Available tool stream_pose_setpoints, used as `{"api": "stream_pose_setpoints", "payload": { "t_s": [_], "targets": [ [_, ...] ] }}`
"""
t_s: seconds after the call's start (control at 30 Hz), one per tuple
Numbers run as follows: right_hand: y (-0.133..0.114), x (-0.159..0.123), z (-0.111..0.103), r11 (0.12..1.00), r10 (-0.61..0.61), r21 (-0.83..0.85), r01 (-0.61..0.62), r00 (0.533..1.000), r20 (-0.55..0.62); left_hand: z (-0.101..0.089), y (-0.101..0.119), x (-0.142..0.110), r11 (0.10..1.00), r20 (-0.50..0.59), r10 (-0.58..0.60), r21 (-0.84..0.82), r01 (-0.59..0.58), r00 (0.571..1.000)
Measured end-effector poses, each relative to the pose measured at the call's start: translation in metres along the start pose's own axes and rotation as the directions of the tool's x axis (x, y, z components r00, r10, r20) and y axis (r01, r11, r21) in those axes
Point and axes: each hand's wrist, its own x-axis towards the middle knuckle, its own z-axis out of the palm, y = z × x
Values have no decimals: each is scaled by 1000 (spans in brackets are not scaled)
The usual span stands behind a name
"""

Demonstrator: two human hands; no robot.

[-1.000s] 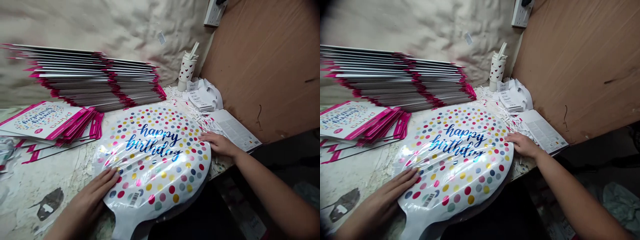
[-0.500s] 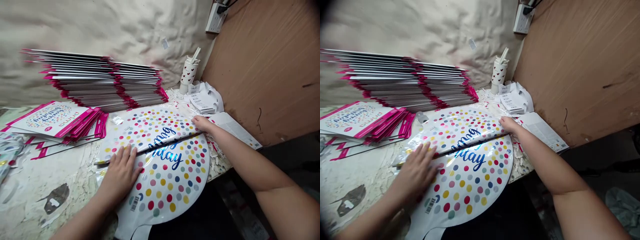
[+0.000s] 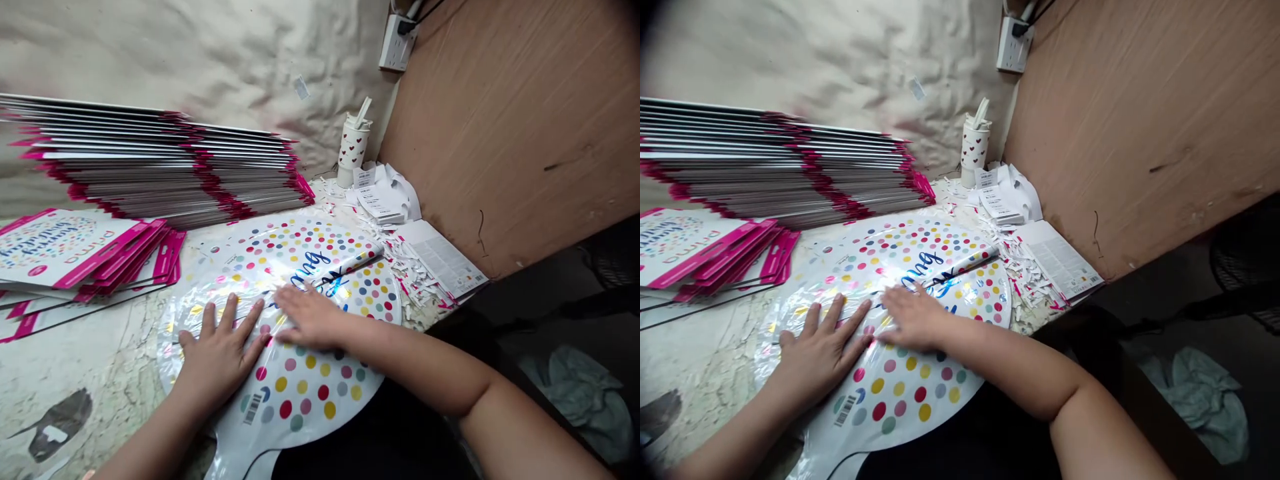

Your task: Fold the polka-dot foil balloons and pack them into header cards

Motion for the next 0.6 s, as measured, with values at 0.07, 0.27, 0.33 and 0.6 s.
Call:
{"api": "stream_pose_setpoints", "payload": {
  "t_s": [0.07,0.27,0.33,0.6],
  "targets": [
    [34,-31,-7,947,318,-30,-320,947,-52,-5,2,2,999,28,-12,-32,13,1000],
    [75,-102,-18,853,453,-153,-499,853,-259,-15,51,27,996,-73,56,-62,-60,996],
    [66,-98,-12,876,446,-99,-473,870,-211,-13,71,35,991,-31,112,-73,-114,993],
    [63,-37,-63,642,750,480,-597,619,-233,0,86,32,979,-18,148,-136,-149,989]
  ]
}}
